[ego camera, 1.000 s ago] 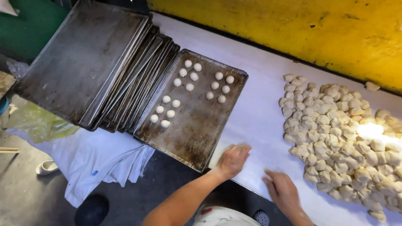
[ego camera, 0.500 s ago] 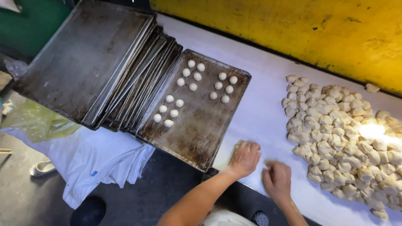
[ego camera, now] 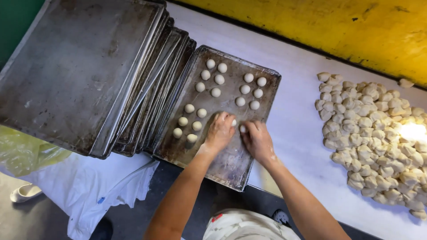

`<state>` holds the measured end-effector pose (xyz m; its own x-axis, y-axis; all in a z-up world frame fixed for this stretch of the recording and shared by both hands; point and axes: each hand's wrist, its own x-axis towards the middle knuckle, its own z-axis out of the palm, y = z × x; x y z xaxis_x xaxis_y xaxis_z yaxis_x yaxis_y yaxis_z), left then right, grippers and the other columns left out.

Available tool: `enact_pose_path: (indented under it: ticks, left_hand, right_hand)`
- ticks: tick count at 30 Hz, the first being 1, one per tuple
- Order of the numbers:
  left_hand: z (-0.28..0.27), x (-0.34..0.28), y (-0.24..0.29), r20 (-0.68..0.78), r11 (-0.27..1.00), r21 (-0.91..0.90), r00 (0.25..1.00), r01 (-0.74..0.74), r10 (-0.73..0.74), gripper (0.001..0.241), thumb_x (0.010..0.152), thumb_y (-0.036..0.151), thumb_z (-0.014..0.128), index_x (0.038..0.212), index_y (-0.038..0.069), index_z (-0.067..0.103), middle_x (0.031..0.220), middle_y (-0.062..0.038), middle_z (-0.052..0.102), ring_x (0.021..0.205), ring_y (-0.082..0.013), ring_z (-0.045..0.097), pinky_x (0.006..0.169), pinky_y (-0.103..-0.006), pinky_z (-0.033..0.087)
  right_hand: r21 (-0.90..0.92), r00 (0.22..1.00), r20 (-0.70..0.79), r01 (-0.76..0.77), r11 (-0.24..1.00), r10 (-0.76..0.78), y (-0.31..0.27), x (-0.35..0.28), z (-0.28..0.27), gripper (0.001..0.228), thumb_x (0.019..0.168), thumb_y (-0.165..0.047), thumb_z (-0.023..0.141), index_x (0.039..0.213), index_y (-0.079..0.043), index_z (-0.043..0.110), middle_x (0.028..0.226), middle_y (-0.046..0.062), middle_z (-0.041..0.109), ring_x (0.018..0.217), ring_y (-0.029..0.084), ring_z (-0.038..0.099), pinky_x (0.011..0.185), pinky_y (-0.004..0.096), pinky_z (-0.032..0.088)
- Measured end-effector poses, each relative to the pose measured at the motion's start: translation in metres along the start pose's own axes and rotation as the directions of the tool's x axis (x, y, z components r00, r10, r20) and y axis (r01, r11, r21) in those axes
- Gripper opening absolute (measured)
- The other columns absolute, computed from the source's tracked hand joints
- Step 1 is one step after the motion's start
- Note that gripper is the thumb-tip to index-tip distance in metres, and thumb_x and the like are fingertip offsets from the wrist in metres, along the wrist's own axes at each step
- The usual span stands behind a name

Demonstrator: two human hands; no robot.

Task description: The person rolls small pieces of dough into balls on a white countertop and places them onto a metal baking tray. The person fills one tray and then moves it to a rack before continuing with a second tray.

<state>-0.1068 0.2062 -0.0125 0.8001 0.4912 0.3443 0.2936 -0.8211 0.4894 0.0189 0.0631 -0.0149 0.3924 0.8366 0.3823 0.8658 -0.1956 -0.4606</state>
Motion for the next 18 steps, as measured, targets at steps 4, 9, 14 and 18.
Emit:
enact_pose_path:
  ticks: [4,9,14,18]
  left_hand:
    - [-0.004,0.001,-0.002,0.072,1.0,-0.019,0.997,-0.01,0.011,0.041,0.074,0.01,0.074,0.114,0.011,0.067,0.105,-0.012,0.062,0.096,-0.0348,0.066,0.082,-0.0435,0.058]
    - [0.002,0.004,-0.008,-0.017,0.999,0.031,1.0,0.024,-0.023,0.037,0.073,0.009,0.074,0.11,0.011,0.067,0.098,-0.01,0.06,0.089,-0.033,0.066,0.077,-0.042,0.057]
    - [-0.013,0.006,-0.003,0.103,1.0,0.003,0.994,-0.023,0.022,0.04,0.074,0.009,0.073,0.113,0.015,0.068,0.105,-0.009,0.063,0.095,-0.0333,0.066,0.081,-0.043,0.056]
    - [-0.009,0.002,-0.005,0.125,0.998,0.048,0.992,0.026,-0.032,0.044,0.074,0.008,0.069,0.118,0.016,0.067,0.11,-0.009,0.063,0.099,-0.0328,0.066,0.084,-0.0425,0.056]
  right_hand:
    - [-0.044,0.997,0.013,-0.074,0.996,0.074,-0.003,0.005,0.004,0.037,0.082,-0.023,0.079,0.117,-0.018,0.067,0.094,0.004,0.06,0.09,0.028,0.065,0.077,0.04,0.056]
    - [0.083,0.986,0.128,-0.121,0.989,0.109,0.003,0.003,0.01,0.041,0.08,-0.012,0.077,0.118,-0.012,0.063,0.1,0.013,0.058,0.098,0.039,0.062,0.084,0.049,0.054]
    - [0.113,0.975,0.108,-0.208,0.972,0.196,0.001,-0.014,-0.052,0.057,0.081,-0.018,0.078,0.134,-0.014,0.057,0.114,0.013,0.059,0.11,0.037,0.061,0.096,0.046,0.053]
    - [0.005,0.933,0.081,-0.353,0.936,0.352,0.076,-0.064,-0.091,0.038,0.092,-0.023,0.07,0.127,-0.011,0.063,0.106,0.012,0.062,0.105,0.034,0.062,0.093,0.046,0.054]
